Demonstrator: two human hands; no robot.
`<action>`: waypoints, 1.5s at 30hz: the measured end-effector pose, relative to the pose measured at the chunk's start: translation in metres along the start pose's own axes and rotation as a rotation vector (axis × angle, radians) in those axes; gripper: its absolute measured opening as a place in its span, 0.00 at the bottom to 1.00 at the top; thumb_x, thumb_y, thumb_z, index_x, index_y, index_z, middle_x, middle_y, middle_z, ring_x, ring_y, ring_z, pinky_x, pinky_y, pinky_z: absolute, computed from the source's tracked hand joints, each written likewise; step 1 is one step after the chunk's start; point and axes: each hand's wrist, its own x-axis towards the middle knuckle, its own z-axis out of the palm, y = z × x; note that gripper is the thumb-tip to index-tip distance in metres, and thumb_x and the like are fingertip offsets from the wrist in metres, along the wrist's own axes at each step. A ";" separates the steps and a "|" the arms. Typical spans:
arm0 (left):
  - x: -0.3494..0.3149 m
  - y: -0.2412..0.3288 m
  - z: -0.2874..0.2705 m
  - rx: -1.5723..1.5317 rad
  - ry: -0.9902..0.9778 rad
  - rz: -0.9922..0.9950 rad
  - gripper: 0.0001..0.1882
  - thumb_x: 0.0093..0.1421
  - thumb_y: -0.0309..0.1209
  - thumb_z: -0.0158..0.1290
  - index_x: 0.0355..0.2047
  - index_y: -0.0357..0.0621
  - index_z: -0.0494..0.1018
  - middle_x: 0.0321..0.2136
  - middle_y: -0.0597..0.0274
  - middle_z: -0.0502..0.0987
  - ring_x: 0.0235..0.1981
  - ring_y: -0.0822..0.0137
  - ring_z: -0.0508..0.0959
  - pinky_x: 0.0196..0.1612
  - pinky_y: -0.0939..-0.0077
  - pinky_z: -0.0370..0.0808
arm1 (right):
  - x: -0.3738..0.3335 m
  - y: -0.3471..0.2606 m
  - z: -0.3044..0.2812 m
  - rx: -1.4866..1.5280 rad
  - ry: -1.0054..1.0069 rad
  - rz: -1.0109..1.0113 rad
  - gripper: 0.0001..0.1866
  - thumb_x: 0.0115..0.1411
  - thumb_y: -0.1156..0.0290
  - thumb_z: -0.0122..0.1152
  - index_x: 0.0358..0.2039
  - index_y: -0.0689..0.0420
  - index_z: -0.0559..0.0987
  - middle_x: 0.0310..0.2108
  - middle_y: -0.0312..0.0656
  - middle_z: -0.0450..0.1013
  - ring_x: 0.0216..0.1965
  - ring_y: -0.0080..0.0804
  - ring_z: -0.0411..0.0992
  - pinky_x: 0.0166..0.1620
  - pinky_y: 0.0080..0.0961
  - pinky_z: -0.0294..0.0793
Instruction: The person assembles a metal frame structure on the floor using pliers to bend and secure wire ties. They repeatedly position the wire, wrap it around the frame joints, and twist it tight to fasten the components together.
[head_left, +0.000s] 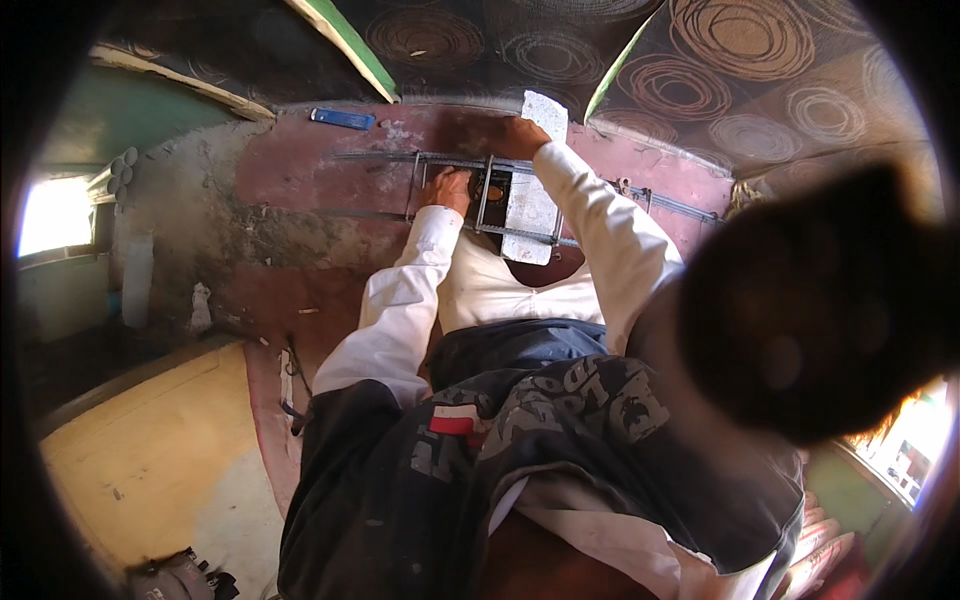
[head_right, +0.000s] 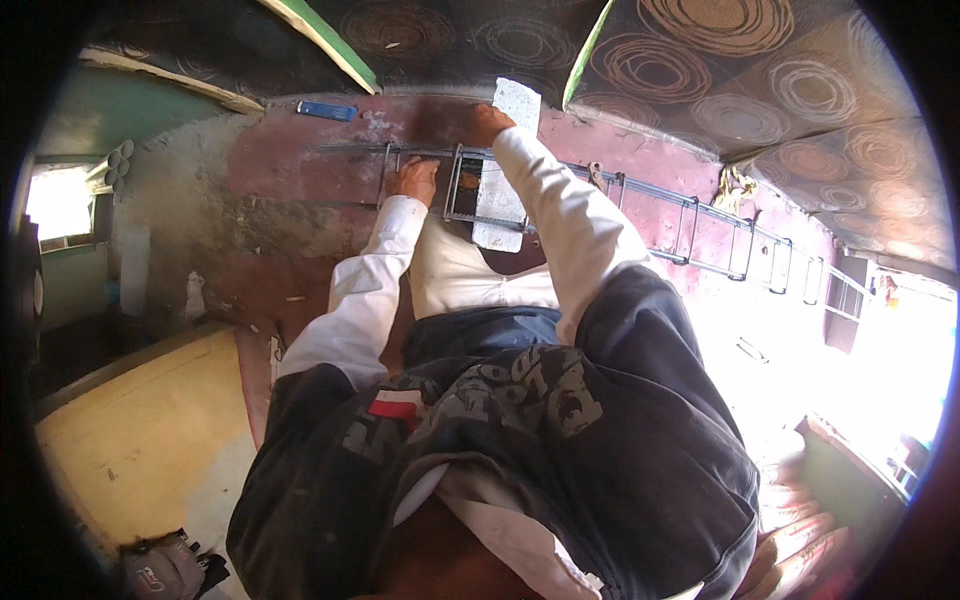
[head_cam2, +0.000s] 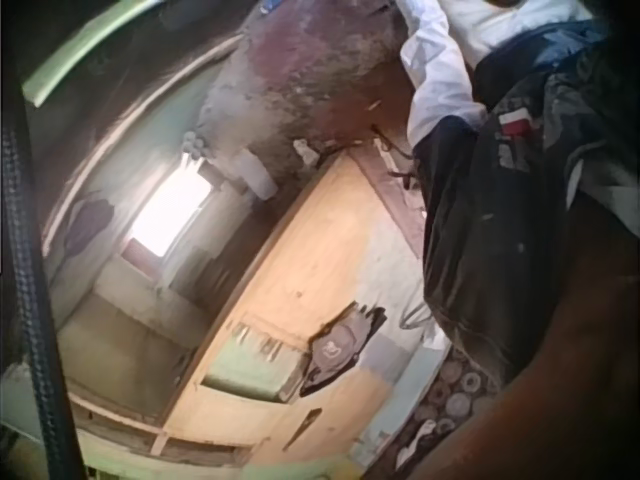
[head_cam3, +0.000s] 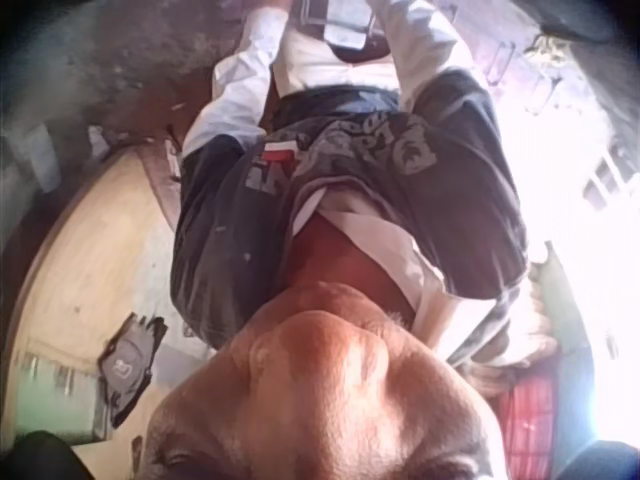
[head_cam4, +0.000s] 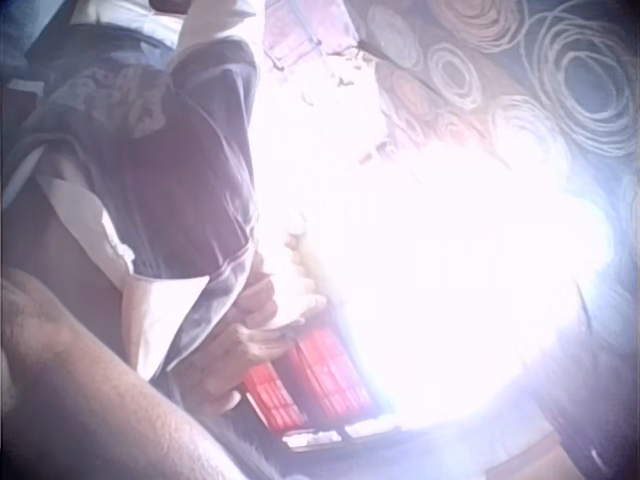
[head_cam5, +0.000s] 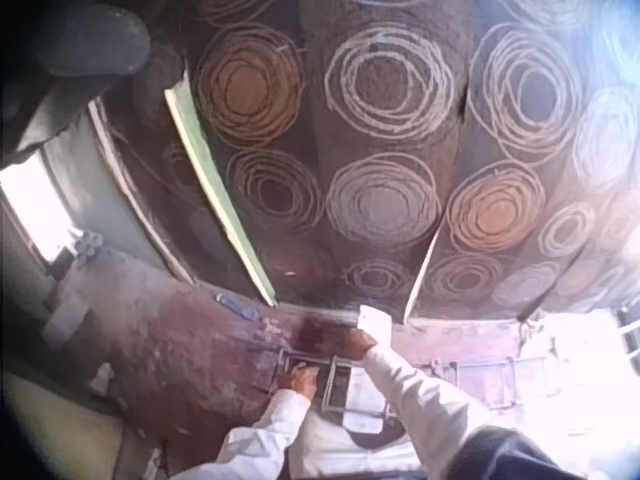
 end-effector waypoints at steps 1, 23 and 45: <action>0.004 0.008 0.007 -0.012 0.041 0.000 0.14 0.61 0.34 0.45 0.44 0.59 0.77 0.46 0.60 0.77 0.48 0.56 0.76 0.48 0.57 0.74 | 0.010 0.010 -0.002 -0.040 -0.083 -0.072 0.23 0.57 0.47 0.52 0.46 0.49 0.78 0.35 0.47 0.78 0.33 0.41 0.77 0.41 0.38 0.76; 0.045 -0.006 0.032 -0.556 -0.178 -0.206 0.13 0.52 0.42 0.56 0.28 0.46 0.80 0.26 0.54 0.80 0.31 0.53 0.80 0.39 0.62 0.74 | -0.011 -0.040 -0.042 -0.136 -0.181 0.145 0.19 0.60 0.56 0.51 0.44 0.55 0.77 0.45 0.54 0.74 0.49 0.48 0.72 0.52 0.40 0.70; 0.057 0.011 -0.004 -0.829 -0.387 -0.292 0.17 0.56 0.45 0.55 0.26 0.43 0.80 0.18 0.58 0.76 0.16 0.67 0.72 0.24 0.70 0.67 | -0.069 -0.032 -0.008 -0.240 0.240 -0.046 0.13 0.51 0.70 0.58 0.39 0.55 0.80 0.53 0.45 0.62 0.55 0.46 0.59 0.52 0.47 0.61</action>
